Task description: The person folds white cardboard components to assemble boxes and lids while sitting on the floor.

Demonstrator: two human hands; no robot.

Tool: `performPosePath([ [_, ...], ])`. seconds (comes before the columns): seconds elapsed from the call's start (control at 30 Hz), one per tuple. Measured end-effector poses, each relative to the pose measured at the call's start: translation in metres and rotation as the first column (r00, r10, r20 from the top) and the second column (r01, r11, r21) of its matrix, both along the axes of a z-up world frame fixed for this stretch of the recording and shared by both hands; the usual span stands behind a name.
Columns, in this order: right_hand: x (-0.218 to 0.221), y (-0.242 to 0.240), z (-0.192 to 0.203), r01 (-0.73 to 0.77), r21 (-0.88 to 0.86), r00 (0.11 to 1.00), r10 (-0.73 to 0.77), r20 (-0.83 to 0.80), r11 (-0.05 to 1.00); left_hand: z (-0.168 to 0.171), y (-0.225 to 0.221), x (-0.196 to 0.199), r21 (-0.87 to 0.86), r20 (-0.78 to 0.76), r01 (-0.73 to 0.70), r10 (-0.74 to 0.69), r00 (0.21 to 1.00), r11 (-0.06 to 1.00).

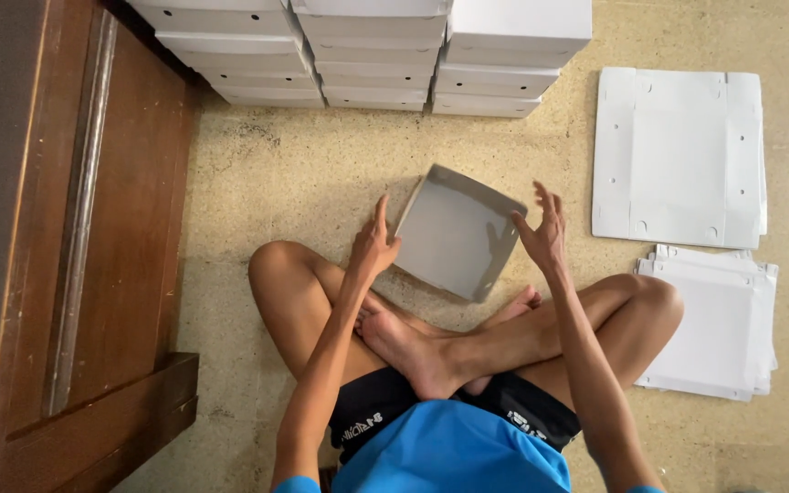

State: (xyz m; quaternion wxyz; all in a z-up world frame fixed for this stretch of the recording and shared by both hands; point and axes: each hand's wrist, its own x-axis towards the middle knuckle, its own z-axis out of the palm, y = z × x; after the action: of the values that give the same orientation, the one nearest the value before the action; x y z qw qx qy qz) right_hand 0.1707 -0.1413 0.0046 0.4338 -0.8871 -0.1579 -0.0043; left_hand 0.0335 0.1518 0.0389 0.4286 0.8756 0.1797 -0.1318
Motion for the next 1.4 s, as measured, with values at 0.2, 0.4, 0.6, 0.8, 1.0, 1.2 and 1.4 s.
performPosePath([
  [0.2, -0.046, -0.018, -0.017, 0.11, -0.076, 0.921, -0.131, -0.366, 0.991, -0.056, -0.001, -0.001, -0.121, -0.31, 0.087, -0.121, 0.943, 0.989],
  [0.4, -0.083, -0.013, -0.036, 0.103, -0.021, 0.934, -0.104, -0.342, 0.994, 0.012, -0.004, 0.009, 0.171, 0.279, -0.204, 0.151, 0.948, 0.964],
  [0.6, -0.053, 0.003, -0.077, 0.184, -0.142, 0.942, -0.216, -0.257, 0.973, -0.106, 0.019, 0.067, 0.653, 0.18, 0.04, -0.206, 0.962, 0.757],
  [0.8, -0.03, 0.021, -0.08, 0.226, -0.1, 0.963, -0.238, -0.124, 0.969, -0.151, 0.014, 0.05, 0.486, 0.013, 0.161, -0.192, 0.981, 0.859],
  [1.0, -0.048, 0.018, -0.044, 0.082, -0.027, 0.909, -0.086, -0.409, 0.996, -0.157, 0.026, 0.015, 0.131, -0.164, 0.201, -0.179, 0.97, 0.971],
  [1.2, -0.06, -0.013, -0.112, -0.23, -0.231, 0.922, 0.135, -0.363, 0.946, -0.068, 0.007, -0.018, 0.057, -0.16, 0.115, -0.105, 0.982, 0.992],
  [1.4, -0.069, 0.001, -0.104, -0.214, -0.308, 0.94, 0.109, -0.324, 0.927, -0.079, -0.001, -0.02, -0.045, -0.066, 0.007, -0.01, 0.998, 0.999],
])
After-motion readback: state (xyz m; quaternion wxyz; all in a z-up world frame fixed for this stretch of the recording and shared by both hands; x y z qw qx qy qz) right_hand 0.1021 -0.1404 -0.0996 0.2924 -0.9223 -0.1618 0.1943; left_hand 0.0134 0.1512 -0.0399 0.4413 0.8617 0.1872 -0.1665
